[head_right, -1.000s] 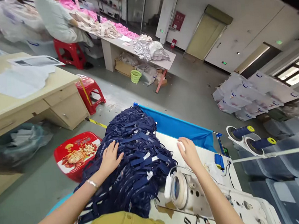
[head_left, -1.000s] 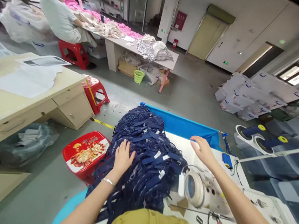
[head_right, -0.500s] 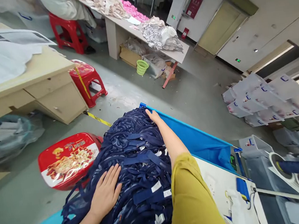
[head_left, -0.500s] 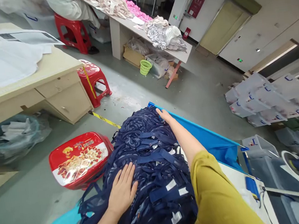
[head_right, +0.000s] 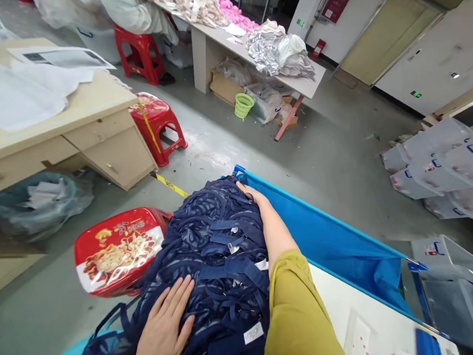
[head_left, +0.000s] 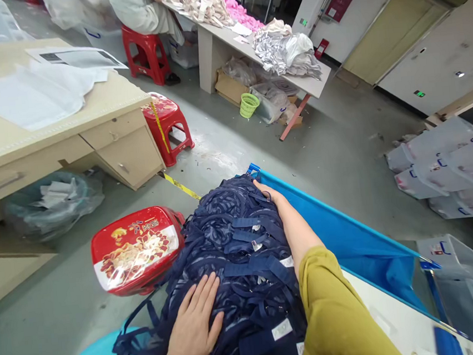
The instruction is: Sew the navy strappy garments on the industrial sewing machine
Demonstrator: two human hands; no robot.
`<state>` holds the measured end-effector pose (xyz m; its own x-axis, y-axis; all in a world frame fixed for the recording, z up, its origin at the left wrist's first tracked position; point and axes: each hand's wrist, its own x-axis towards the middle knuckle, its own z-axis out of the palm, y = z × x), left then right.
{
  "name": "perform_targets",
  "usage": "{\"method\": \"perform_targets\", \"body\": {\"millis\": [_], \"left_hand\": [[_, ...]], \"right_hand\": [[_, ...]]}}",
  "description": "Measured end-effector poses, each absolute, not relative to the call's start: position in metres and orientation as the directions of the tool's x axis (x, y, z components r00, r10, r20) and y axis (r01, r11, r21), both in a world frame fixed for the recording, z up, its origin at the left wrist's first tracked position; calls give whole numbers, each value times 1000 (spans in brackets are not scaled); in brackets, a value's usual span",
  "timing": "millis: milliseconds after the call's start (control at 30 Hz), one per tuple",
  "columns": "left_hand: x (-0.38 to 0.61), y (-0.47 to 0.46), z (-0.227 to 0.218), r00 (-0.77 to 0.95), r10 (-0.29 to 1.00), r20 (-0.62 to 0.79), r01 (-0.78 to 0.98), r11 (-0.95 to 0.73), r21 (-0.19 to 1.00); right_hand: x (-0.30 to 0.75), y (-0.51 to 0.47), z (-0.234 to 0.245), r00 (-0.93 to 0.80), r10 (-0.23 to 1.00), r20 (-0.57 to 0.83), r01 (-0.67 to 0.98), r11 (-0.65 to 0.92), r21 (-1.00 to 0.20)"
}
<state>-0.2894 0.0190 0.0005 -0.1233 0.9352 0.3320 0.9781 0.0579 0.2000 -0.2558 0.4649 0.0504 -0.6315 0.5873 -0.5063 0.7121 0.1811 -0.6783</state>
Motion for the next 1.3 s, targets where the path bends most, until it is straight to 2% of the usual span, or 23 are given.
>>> {"method": "perform_targets", "body": {"millis": [133, 267, 333, 400, 467, 567, 700, 767, 800, 867, 900, 967, 1000, 1100, 1200, 1233, 1300], "left_hand": [[-289, 18, 0, -136, 927, 350, 974, 60, 219], [-289, 21, 1, -135, 914, 383, 972, 47, 230], [-289, 24, 2, -112, 908, 404, 973, 18, 230], [-290, 26, 2, -89, 904, 418, 971, -14, 237], [-287, 23, 2, -84, 901, 426, 967, -30, 254], [-277, 5, 12, -85, 893, 442, 946, -67, 317], [-260, -13, 66, -133, 811, 570, 895, -148, 420], [-258, 1, 106, -114, 738, 665, 917, -180, 357], [-259, 14, 123, -59, 770, 636, 922, -202, 329], [-264, 45, 145, 102, 875, 474, 914, -271, 303], [-268, 59, 147, 110, 921, 374, 916, -240, 321], [-274, 75, 138, 18, 986, 165, 923, -80, 375], [-276, 77, 129, 20, 997, 79, 912, -51, 408], [-275, 63, 98, 48, 998, 47, 891, -64, 450], [-272, 47, 85, -77, 995, 61, 881, 39, 472], [-271, 46, 84, -109, 993, 53, 871, 69, 487], [-273, 48, 86, -126, 992, 24, 849, 95, 520]], "right_hand": [[-245, 450, 79, -674, 445, -590, 722, 226, -654], [-236, 409, 120, -754, 299, -585, 657, 330, -678], [-230, 379, 142, -787, 175, -592, 600, 444, -666], [-223, 345, 159, -786, 63, -615, 513, 621, -592], [-212, 311, 172, -769, 51, -637, 418, 794, -441], [-193, 265, 182, -764, 120, -633, 335, 913, -231], [-170, 226, 186, -768, 85, -635, 249, 953, -173], [-162, 215, 187, -766, 64, -639, 230, 956, -180], [-159, 210, 187, -765, 53, -642, 224, 956, -189], [-155, 200, 188, -763, 18, -646, 200, 957, -210], [-154, 196, 188, -758, 3, -653, 188, 959, -214], [-152, 187, 188, -729, -18, -684, 171, 963, -207], [-151, 183, 188, -711, -24, -702, 168, 965, -203], [-146, 182, 190, -716, -44, -696, 195, 946, -261], [-139, 202, 201, -869, -50, -493, 238, 830, -504], [-135, 214, 207, -924, 13, -382, 249, 779, -575], [-126, 240, 219, -952, 256, -168, 303, 714, -631]]}}
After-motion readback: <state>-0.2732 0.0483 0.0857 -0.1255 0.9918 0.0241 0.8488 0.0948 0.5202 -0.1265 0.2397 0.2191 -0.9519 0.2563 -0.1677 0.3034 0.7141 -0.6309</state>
